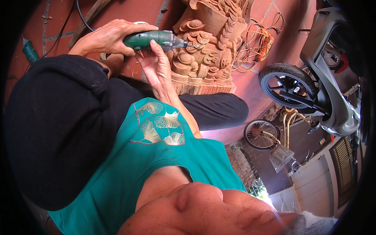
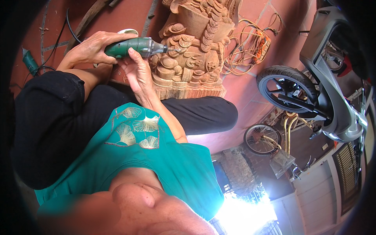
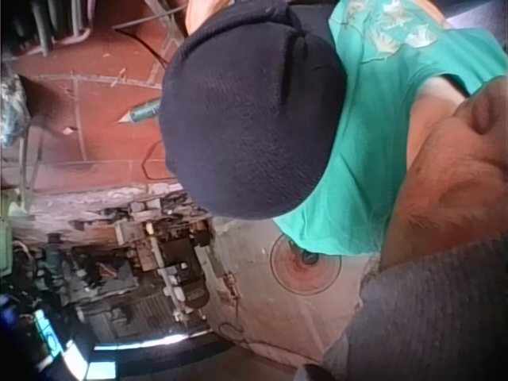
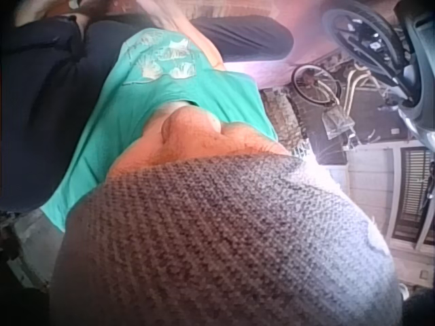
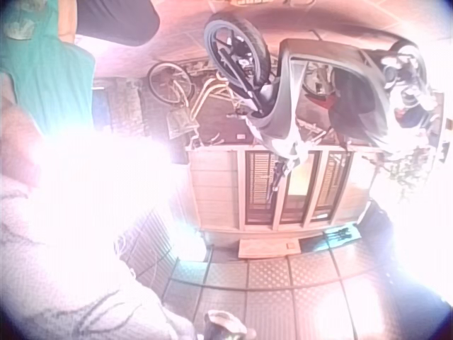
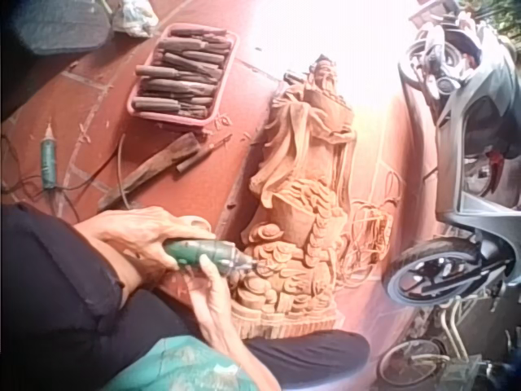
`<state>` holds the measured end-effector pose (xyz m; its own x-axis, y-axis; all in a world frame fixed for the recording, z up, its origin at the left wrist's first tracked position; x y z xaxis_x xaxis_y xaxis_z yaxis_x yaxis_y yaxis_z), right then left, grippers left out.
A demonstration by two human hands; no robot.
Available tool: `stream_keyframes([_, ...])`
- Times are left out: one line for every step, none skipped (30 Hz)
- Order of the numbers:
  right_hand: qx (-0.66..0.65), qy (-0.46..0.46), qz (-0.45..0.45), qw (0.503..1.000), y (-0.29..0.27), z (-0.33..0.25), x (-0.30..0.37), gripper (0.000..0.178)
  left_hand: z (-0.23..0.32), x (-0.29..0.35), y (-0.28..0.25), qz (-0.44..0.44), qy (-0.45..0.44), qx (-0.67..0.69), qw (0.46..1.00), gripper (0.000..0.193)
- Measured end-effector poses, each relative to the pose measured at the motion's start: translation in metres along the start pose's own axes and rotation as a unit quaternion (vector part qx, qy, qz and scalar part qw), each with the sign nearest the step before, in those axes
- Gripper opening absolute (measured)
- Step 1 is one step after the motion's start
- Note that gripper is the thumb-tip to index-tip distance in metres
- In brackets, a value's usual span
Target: The person uses a handheld rotary carving tool to shape and detail a wooden sculpture. They hold the tool with both hands and work on the surface of the carving, removing wood shavings as they refine the design.
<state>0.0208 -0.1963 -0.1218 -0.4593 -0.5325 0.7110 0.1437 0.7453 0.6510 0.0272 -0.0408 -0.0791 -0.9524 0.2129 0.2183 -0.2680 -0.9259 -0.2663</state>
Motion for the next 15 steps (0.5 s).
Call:
stream_keyframes([-0.003, 0.002, -0.002, 1.000, 0.0000, 0.0008, -0.0003, 0.039, 0.0003, 0.0004, -0.0004, -0.003, -0.005, 0.000, 1.000, 0.083])
stream_keyframes([-0.006, 0.004, -0.004, 1.000, -0.0001, 0.0015, -0.0004, 0.039, 0.0010, 0.0007, -0.0006, -0.006, -0.010, 0.001, 1.000, 0.083])
stream_keyframes([-0.007, 0.004, -0.003, 1.000, -0.0003, 0.0020, -0.0002, 0.039, 0.0012, 0.0008, -0.0004, -0.009, -0.015, 0.001, 1.000, 0.083])
stream_keyframes([-0.008, 0.005, -0.002, 1.000, -0.0003, 0.0026, 0.0001, 0.039, 0.0015, 0.0010, -0.0004, -0.007, -0.012, 0.001, 1.000, 0.083])
stream_keyframes([-0.009, 0.005, -0.001, 1.000, -0.0003, 0.0032, 0.0003, 0.039, 0.0015, 0.0017, -0.0003, -0.004, -0.009, 0.001, 1.000, 0.083])
stream_keyframes([-0.012, 0.007, -0.002, 1.000, 0.0004, 0.0039, 0.0004, 0.039, 0.0015, 0.0025, -0.0004, -0.001, -0.006, 0.000, 1.000, 0.083])
stream_keyframes([-0.015, 0.008, -0.004, 1.000, 0.0012, 0.0045, 0.0005, 0.039, 0.0012, 0.0032, -0.0004, -0.002, -0.009, -0.001, 1.000, 0.083])
stream_keyframes([-0.017, 0.009, -0.005, 1.000, 0.0017, 0.0051, 0.0005, 0.039, 0.0006, 0.0039, -0.0006, -0.002, -0.011, -0.002, 1.000, 0.083])
stream_keyframes([-0.019, 0.011, -0.006, 1.000, 0.0017, 0.0055, 0.0003, 0.039, 0.0000, 0.0045, -0.0007, -0.003, -0.013, -0.004, 1.000, 0.083])
stream_keyframes([-0.021, 0.012, -0.008, 1.000, 0.0014, 0.0059, 0.0000, 0.039, -0.0006, 0.0050, -0.0006, -0.003, -0.015, -0.006, 1.000, 0.083])
stream_keyframes([-0.023, 0.013, -0.009, 1.000, 0.0010, 0.0063, -0.0004, 0.039, -0.0019, 0.0054, -0.0001, -0.002, -0.016, -0.007, 1.000, 0.083])
stream_keyframes([-0.023, 0.014, -0.007, 1.000, 0.0004, 0.0068, -0.0007, 0.039, -0.0031, 0.0058, 0.0004, -0.002, -0.018, -0.008, 1.000, 0.084])
stream_keyframes([-0.023, 0.014, -0.006, 1.000, -0.0002, 0.0073, -0.0010, 0.039, -0.0035, 0.0059, 0.0005, 0.000, -0.016, -0.007, 1.000, 0.084])
stream_keyframes([-0.023, 0.015, -0.004, 1.000, -0.0006, 0.0075, -0.0010, 0.039, -0.0037, 0.0063, 0.0004, 0.002, -0.014, -0.006, 1.000, 0.084])
stream_keyframes([-0.023, 0.014, -0.003, 1.000, -0.0006, 0.0073, -0.0007, 0.039, -0.0039, 0.0064, 0.0004, 0.004, -0.011, -0.005, 1.000, 0.084])
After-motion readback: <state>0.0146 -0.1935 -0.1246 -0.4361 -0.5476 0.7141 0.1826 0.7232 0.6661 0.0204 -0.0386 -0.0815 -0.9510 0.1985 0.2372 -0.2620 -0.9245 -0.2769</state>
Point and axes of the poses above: each hand's wrist, its own x-axis away from the middle knuckle, its own y-axis out of the palm, z = x × y, the point moved 7 cm from there along -x, towards the middle knuckle, and after that the axes turned 5 degrees about -y, right-handed, at the moved point
